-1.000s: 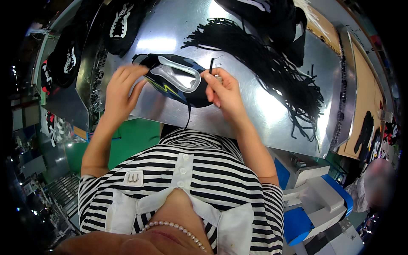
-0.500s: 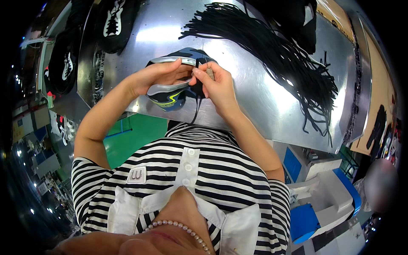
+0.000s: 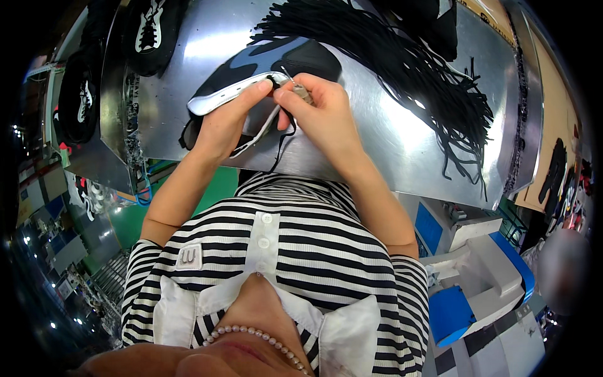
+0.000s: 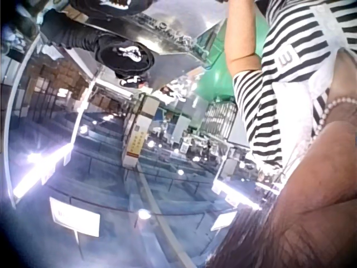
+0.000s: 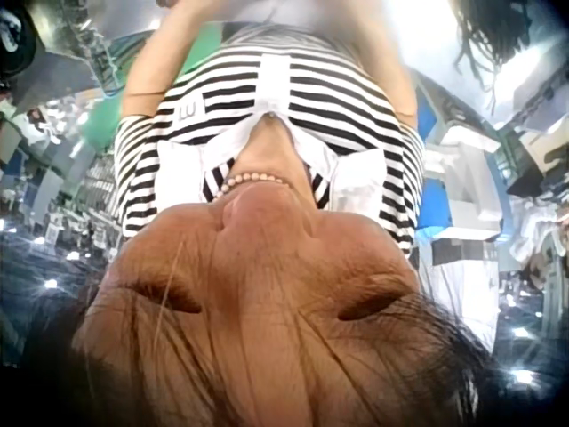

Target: The person laces a shoe on a metal workbench. The person pulls a black lace through the eyelets of a sneaker upper, using a small metal tool to help thread it, and sets the laced shoe aside to reach for another upper.

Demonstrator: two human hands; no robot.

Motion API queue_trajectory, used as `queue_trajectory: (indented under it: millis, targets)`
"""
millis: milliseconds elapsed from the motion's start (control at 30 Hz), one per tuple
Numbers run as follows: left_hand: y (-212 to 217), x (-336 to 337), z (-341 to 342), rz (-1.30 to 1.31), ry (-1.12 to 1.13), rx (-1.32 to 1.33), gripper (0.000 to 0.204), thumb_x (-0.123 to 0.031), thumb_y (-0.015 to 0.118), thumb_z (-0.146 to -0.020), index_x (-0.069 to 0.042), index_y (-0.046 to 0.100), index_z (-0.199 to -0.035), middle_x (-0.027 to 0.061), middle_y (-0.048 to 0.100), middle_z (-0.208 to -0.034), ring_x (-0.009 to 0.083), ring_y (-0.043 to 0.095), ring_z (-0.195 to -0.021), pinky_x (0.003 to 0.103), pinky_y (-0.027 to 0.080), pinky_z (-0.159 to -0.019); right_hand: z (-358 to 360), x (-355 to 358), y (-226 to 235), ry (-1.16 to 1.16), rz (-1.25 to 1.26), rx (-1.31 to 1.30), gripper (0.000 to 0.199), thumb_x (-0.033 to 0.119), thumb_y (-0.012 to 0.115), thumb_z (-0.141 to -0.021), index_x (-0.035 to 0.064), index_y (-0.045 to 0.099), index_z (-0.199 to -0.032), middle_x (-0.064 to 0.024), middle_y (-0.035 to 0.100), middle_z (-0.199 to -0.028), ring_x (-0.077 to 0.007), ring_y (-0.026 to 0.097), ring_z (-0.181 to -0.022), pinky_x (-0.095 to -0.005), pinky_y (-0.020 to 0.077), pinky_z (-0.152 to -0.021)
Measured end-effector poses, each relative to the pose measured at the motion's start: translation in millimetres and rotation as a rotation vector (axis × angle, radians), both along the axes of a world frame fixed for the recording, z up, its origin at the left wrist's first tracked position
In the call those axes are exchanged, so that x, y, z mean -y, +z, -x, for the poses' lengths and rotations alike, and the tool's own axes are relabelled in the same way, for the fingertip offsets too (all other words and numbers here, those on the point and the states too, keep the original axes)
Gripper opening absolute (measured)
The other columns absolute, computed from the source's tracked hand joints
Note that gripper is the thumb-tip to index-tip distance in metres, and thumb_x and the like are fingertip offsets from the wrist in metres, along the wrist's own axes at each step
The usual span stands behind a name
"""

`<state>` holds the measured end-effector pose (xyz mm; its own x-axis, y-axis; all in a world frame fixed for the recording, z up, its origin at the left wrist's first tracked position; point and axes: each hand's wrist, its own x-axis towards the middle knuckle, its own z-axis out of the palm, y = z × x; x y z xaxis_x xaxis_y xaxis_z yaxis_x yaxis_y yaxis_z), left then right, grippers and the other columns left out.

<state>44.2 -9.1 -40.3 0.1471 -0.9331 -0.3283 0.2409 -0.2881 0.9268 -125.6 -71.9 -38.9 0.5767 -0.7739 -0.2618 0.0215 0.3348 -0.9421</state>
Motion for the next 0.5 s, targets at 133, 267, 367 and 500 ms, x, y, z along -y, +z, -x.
queue_trajectory:
  millis: [133, 267, 367, 500]
  targets:
    - [4.3, -1.8, 10.1, 0.072, 0.067, 0.177, 0.02, -0.021, 0.067, -0.094, -0.002, 0.071, -0.096, -0.0046, 0.064, -0.081, 0.0033, 0.054, -0.072, 0.022, 0.044, -0.063, -1.5, -5.8, 5.2, 0.005, 0.07, -0.102, 0.015, 0.018, 0.063, -0.095, 0.0033, 0.065, -0.09, -0.0006, 0.065, -0.067, -0.0026, 0.049, -0.056, -0.0186, 0.0355, -0.051]
    - [1.0, -1.7, 10.6, 0.123, 0.118, 0.234, 0.02, -0.02, 0.067, -0.094, 0.0, 0.071, -0.097, -0.0024, 0.068, -0.086, 0.0045, 0.059, -0.077, 0.022, 0.047, -0.069, 4.3, -17.3, 11.7, -0.087, 0.198, -0.086, 0.016, 0.014, 0.062, -0.096, -0.0003, 0.059, -0.101, -0.0049, 0.07, -0.08, -0.0058, 0.057, -0.062, -0.0202, 0.0454, -0.055]
    - [-0.8, -2.9, 11.0, 0.117, 0.118, 0.24, 0.023, -0.021, 0.067, -0.094, 0.0, 0.072, -0.101, -0.001, 0.07, -0.09, 0.0053, 0.061, -0.081, 0.022, 0.048, -0.072, 7.7, -15.3, 7.3, -0.103, 0.311, -0.032, 0.014, 0.009, 0.059, -0.097, -0.002, 0.057, -0.106, -0.0086, 0.072, -0.089, -0.0077, 0.059, -0.062, -0.0213, 0.0479, -0.055]
    - [4.7, -4.5, 14.7, 0.071, 0.119, 0.232, 0.025, -0.023, 0.067, -0.094, -0.001, 0.073, -0.105, -0.0003, 0.071, -0.092, 0.0053, 0.061, -0.082, 0.022, 0.048, -0.073, 9.2, -11.5, 5.2, -0.079, 0.368, -0.064, 0.014, 0.008, 0.058, -0.097, -0.0025, 0.058, -0.106, -0.0101, 0.073, -0.09, -0.009, 0.06, -0.061, -0.0219, 0.048, -0.054]
